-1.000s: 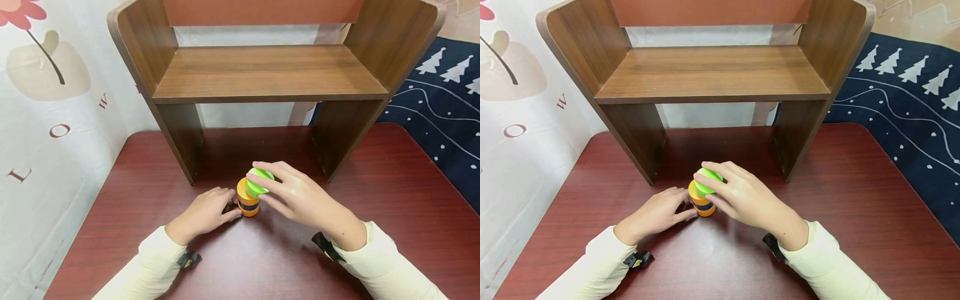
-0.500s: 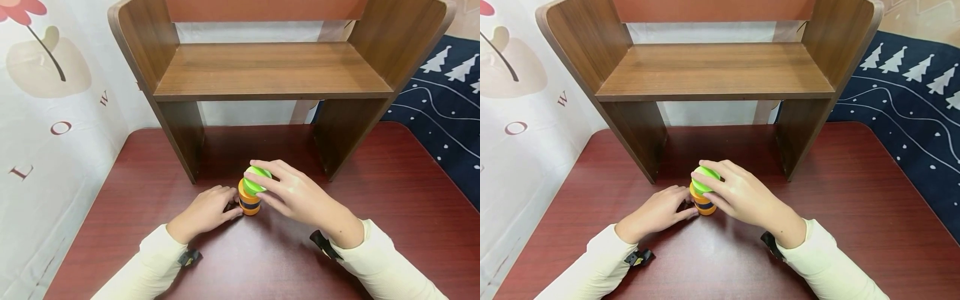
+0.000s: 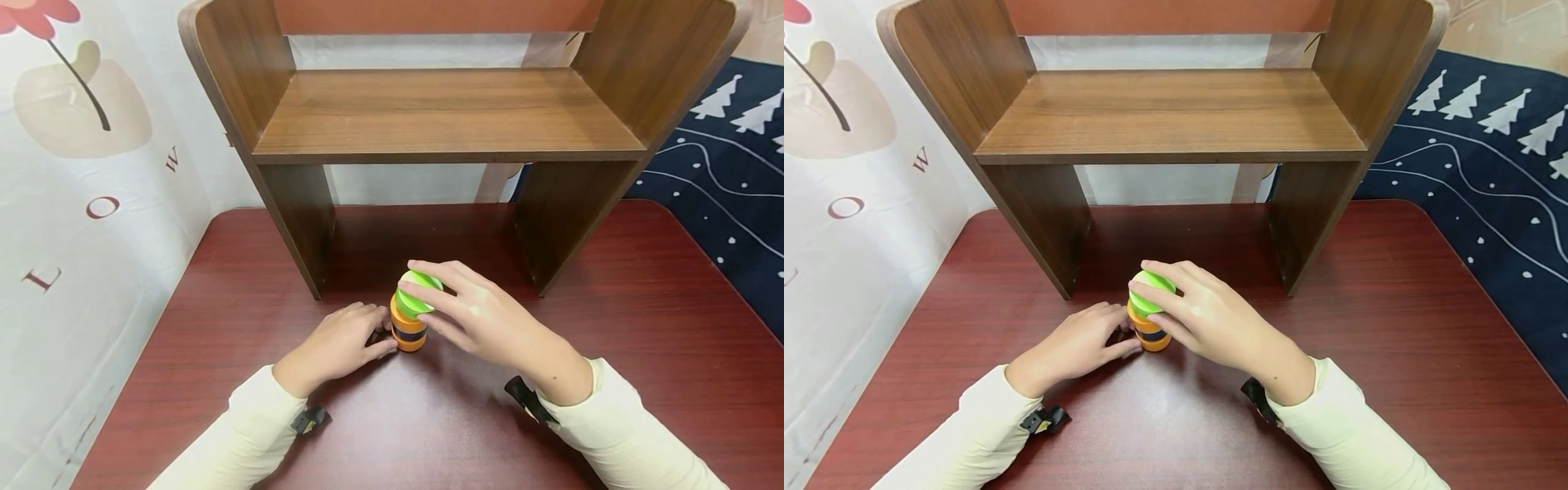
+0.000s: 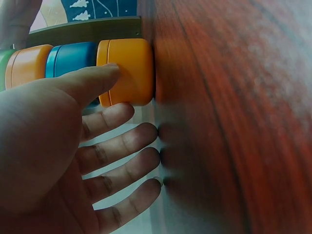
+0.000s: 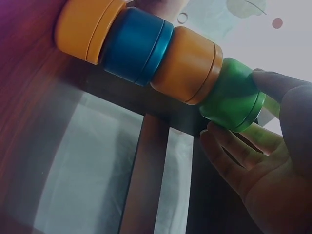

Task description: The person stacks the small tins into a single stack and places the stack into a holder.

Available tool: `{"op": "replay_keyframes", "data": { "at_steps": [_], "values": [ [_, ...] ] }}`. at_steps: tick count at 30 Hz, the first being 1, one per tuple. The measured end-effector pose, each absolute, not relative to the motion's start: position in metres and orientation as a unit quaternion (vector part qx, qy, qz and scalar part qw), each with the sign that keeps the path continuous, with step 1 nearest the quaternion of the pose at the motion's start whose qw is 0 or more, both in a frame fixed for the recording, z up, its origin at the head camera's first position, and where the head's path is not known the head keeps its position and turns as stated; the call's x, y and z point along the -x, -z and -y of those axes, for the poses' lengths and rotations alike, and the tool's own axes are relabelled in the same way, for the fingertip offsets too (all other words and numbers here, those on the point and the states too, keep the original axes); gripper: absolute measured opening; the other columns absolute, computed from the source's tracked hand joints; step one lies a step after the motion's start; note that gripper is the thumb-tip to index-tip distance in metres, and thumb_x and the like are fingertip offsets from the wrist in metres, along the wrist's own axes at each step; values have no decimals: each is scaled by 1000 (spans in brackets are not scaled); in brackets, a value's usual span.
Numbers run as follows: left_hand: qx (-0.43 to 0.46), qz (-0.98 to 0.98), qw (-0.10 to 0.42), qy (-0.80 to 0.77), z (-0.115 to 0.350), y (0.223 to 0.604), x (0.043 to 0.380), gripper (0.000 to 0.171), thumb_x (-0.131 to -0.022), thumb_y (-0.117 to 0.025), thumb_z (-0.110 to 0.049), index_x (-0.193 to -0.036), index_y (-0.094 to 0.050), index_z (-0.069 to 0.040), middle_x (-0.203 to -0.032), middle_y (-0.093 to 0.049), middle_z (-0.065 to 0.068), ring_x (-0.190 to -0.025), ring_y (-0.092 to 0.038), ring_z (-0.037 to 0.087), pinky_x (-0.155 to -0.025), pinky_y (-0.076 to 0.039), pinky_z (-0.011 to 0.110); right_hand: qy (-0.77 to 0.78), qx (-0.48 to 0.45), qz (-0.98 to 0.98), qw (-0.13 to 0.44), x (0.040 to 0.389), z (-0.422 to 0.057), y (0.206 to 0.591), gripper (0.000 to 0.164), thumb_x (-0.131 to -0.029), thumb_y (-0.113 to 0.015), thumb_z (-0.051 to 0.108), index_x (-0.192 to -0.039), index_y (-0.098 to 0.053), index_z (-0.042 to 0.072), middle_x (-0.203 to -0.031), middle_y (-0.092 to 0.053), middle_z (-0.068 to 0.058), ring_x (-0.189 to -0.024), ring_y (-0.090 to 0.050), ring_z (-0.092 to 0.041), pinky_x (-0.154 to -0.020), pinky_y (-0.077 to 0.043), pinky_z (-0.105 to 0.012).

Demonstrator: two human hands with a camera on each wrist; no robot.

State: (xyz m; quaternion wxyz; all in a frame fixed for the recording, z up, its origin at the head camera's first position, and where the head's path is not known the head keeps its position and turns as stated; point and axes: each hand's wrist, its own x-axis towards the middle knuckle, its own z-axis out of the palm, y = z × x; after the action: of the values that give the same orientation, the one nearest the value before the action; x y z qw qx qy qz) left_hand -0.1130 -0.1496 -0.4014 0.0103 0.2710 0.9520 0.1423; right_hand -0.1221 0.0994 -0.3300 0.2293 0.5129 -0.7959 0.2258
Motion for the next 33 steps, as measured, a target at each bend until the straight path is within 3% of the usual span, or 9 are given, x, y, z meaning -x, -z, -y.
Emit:
{"op": "replay_keyframes", "data": {
  "at_steps": [7, 18, 33],
  "values": [
    [-271, -952, 8, -140, 150, 401, 113, 25, -90, -71, -45, -98, -62, -23, -87, -60, -11, -82, -54, 8, -75, -48, 31, -222, -512, 800, 220, 122, -99, 331, 45, -89, -75, 17, -133, -63, 13, -142, -56, -11, -122, -58, -24, -98, -51, -37],
    [-275, -951, 4, -140, 150, 402, 113, 25, -90, -71, -45, -98, -62, -23, -86, -60, -12, -81, -53, 8, -72, -48, 30, -235, -518, 789, 234, 124, -99, 336, 48, -87, -76, 14, -134, -62, 13, -141, -57, -12, -119, -59, -25, -92, -54, -37],
    [-278, -950, 0, -139, 150, 403, 115, 25, -90, -72, -45, -97, -63, -23, -86, -62, -11, -79, -52, 7, -72, -47, 30, -243, -516, 791, 220, 126, -97, 340, 38, -98, -65, 24, -135, -62, 13, -144, -55, -12, -122, -57, -24, -96, -52, -36]
  ]
}}
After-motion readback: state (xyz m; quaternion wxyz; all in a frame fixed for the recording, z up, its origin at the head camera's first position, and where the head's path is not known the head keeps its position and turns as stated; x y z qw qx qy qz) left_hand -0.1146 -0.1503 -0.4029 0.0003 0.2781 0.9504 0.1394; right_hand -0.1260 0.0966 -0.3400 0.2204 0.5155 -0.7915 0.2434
